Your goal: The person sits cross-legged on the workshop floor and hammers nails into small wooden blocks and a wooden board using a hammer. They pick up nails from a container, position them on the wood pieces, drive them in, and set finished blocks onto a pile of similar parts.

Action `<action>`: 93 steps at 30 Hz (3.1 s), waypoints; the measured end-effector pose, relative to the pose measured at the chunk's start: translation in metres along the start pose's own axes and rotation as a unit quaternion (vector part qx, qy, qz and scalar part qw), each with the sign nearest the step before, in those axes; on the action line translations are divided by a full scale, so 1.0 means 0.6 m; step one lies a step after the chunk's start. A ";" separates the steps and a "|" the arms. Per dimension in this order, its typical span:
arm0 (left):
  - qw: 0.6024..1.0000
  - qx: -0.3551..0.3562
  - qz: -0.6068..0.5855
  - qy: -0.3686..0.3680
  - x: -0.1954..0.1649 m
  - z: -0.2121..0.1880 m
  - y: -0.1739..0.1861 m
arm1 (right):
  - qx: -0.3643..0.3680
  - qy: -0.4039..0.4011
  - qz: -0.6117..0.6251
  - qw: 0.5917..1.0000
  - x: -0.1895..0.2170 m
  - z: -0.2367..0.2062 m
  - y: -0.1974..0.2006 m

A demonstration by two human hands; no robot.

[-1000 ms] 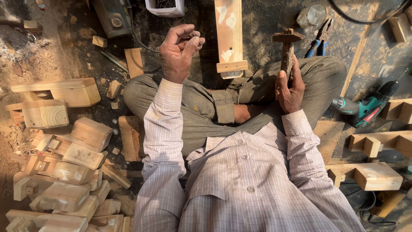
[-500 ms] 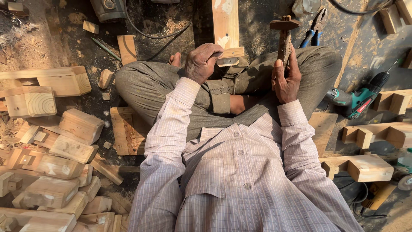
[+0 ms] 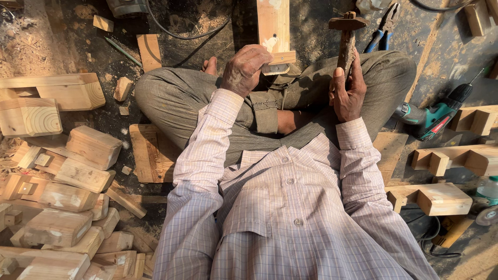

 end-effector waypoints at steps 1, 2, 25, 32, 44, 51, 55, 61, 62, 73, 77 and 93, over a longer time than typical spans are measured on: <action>1.000 0.003 -0.001 0.005 0.001 0.000 0.002 | -0.001 -0.003 -0.001 1.000 -0.001 0.000 0.000; 1.000 0.006 -0.002 0.010 0.001 0.001 0.005 | -0.002 -0.005 -0.003 1.000 -0.002 0.001 0.000; 0.995 0.084 -0.003 0.058 0.053 0.006 -0.010 | 0.007 -0.006 -0.030 0.999 0.000 0.020 -0.013; 0.996 0.066 -0.016 0.065 0.054 0.007 -0.007 | 0.024 -0.004 -0.111 0.994 0.020 0.007 -0.027; 0.997 0.043 -0.020 0.066 0.052 0.002 0.004 | 0.132 0.111 -0.416 0.893 0.140 -0.022 -0.129; 0.996 0.043 -0.019 0.074 0.051 0.001 0.012 | 0.185 0.078 -0.497 0.844 0.140 -0.005 -0.168; 0.997 0.035 -0.019 0.066 0.050 -0.001 0.012 | 0.106 0.097 -0.432 0.890 0.160 -0.024 -0.139; 0.996 0.046 -0.011 0.080 0.056 -0.002 0.001 | 0.155 0.082 -0.513 0.841 0.126 -0.020 -0.162; 0.995 0.045 -0.006 0.084 0.056 0.000 0.000 | 0.213 -0.011 -0.574 0.791 0.086 -0.015 -0.165; 0.995 0.060 -0.006 0.084 0.057 -0.001 0.002 | 0.166 0.018 -0.569 0.805 0.128 -0.017 -0.165; 0.994 0.058 -0.026 0.086 0.056 -0.002 0.000 | 0.047 0.201 -0.401 0.892 0.207 -0.037 -0.148; 0.994 0.055 -0.008 0.092 0.042 0.006 0.012 | 0.114 0.090 -0.540 0.829 0.196 -0.019 -0.182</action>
Point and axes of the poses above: each hand's wrist, its own z-axis towards the middle knuckle, its own y-axis out of the back of the hand, x = y × z, the point moved 10 cm from there along z, towards the middle knuckle, and after that the axes turned 14 degrees about x, right-handed, at the moved point
